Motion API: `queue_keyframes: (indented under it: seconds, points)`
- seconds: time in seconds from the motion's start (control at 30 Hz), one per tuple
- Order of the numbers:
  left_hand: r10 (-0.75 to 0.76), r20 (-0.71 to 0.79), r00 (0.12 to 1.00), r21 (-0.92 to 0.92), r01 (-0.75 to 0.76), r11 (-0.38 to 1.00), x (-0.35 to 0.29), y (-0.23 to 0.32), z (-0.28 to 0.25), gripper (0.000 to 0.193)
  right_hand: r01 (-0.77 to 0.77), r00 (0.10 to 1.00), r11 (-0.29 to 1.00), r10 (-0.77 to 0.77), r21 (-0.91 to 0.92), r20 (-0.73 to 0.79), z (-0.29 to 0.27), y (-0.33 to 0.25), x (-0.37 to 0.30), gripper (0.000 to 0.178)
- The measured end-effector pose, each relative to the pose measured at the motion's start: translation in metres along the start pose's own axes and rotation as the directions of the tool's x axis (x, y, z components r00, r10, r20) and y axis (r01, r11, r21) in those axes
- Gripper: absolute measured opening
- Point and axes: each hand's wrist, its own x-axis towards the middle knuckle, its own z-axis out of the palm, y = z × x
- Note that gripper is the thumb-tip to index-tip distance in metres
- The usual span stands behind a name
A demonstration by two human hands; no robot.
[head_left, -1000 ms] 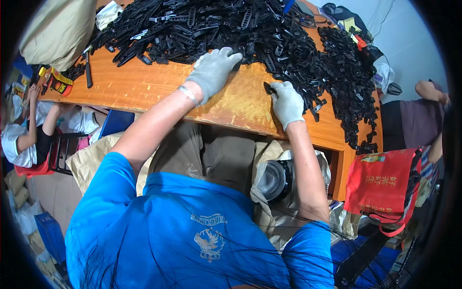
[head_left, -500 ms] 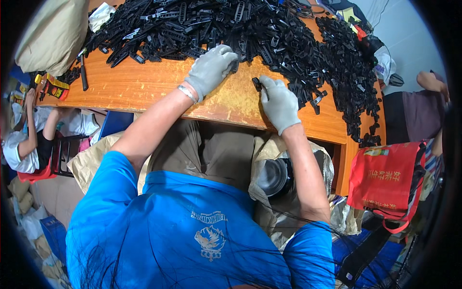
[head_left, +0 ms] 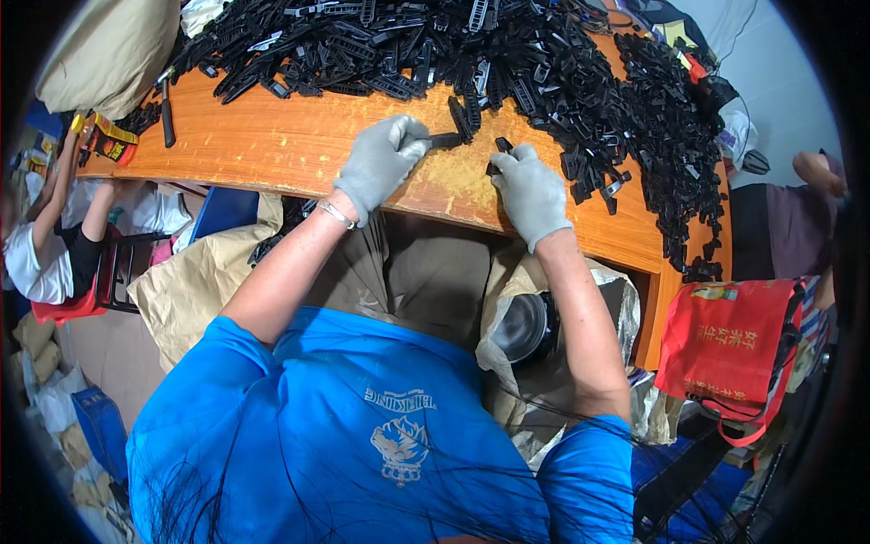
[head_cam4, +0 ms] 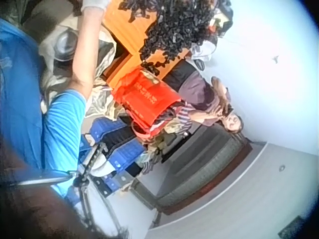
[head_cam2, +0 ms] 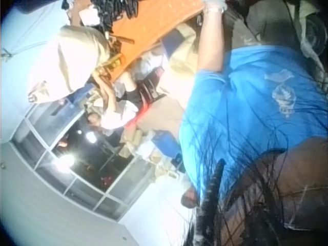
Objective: The person assembles black plastic components by hand and drops the assembled pieces into a bag.
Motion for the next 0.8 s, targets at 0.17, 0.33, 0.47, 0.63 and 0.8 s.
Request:
queue_keyframes:
  seconds: [0.17,0.33,0.47,0.63,0.8]
  points:
    - [0.221,-0.024,0.975,0.456,-0.186,0.87,0.002,0.008,-0.005,0.022,-0.02,1.0,0.999,0.02,0.051,0.012,-0.002,0.005,0.0,0.022]
    - [0.257,0.053,0.965,0.586,-0.238,0.775,0.002,0.01,0.0,0.02,-0.015,0.996,0.982,0.031,0.19,-0.084,-0.002,0.003,-0.001,0.021]
    - [0.324,0.181,0.929,0.576,-0.367,0.731,-0.002,0.009,0.003,0.013,0.072,0.977,0.922,0.011,0.379,-0.213,0.0,-0.013,0.001,0.025]
    - [0.358,0.209,0.91,0.564,-0.411,0.716,-0.005,0.006,0.005,0.015,0.123,0.977,0.912,-0.042,0.392,-0.208,0.012,-0.018,0.007,0.025]
    - [0.42,0.195,0.886,0.516,-0.457,0.725,-0.003,-0.001,0.008,0.019,0.154,0.963,0.915,-0.055,0.372,-0.262,0.021,-0.007,0.012,0.013]
